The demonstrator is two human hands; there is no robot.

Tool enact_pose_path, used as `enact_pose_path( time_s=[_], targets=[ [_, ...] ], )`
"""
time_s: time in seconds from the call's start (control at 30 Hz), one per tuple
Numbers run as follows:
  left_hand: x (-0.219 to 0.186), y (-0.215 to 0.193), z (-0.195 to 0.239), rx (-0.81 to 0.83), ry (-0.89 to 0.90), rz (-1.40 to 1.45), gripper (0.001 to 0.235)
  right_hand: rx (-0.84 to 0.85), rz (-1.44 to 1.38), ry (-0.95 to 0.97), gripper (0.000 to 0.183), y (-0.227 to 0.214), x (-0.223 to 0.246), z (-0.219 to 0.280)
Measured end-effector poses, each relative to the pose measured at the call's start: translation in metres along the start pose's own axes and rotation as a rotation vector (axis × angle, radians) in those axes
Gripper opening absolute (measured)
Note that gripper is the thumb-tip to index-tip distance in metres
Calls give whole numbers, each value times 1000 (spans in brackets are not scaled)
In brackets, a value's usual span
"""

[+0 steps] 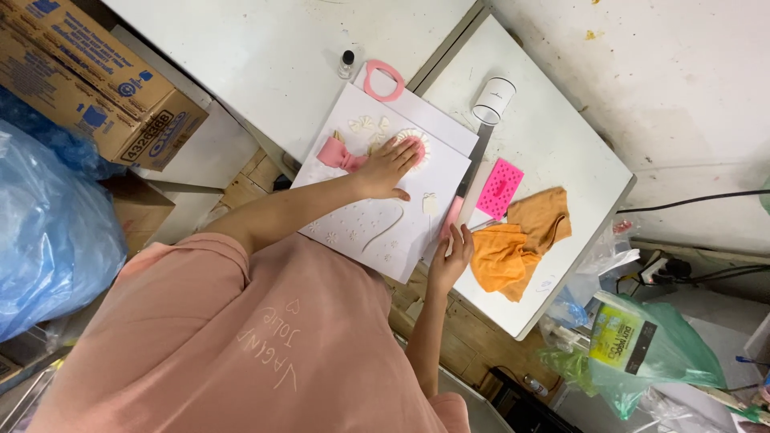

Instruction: Preparing pink and white fondant cake decorations using molds and tools.

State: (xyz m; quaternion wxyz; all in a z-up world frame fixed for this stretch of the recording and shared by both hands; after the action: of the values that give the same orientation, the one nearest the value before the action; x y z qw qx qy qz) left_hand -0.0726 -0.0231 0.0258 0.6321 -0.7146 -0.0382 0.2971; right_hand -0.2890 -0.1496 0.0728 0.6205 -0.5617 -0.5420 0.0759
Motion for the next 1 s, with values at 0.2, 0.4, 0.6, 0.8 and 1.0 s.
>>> enact_pose_path(
  time_s=[0.2, 0.4, 0.6, 0.8, 1.0],
  targets=[
    [19, -14, -24, -45, -109, 93, 59, -7, -8, 30, 30, -6, -8, 0],
    [15, 21, -35, -186, 91, -64, 82, 4, -31, 50, 28, -9, -8, 0],
    [27, 42, -45, -150, 124, -165, 73, -6, -62, 76, 27, -11, -12, 1],
    [33, -16, -35, 72, -104, 204, 40, -2, -42, 107, 26, -10, -14, -9],
    [109, -37, 16, -274, -612, 1952, 51, -13, -123, -37, 24, -1, 14, -41]
  ],
)
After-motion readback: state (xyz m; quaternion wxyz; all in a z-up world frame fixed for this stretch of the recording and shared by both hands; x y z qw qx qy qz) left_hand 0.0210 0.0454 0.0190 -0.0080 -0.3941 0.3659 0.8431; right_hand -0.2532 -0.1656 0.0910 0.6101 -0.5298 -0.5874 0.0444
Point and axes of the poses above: each hand's wrist, its own z-axis away from the middle knuckle, its own y-axis out of the palm, x = y × z, the point moved 9 cm from there along -z, towards the middle knuckle, and after that the axes turned 4 degrees about z, right-handed, at the moved point
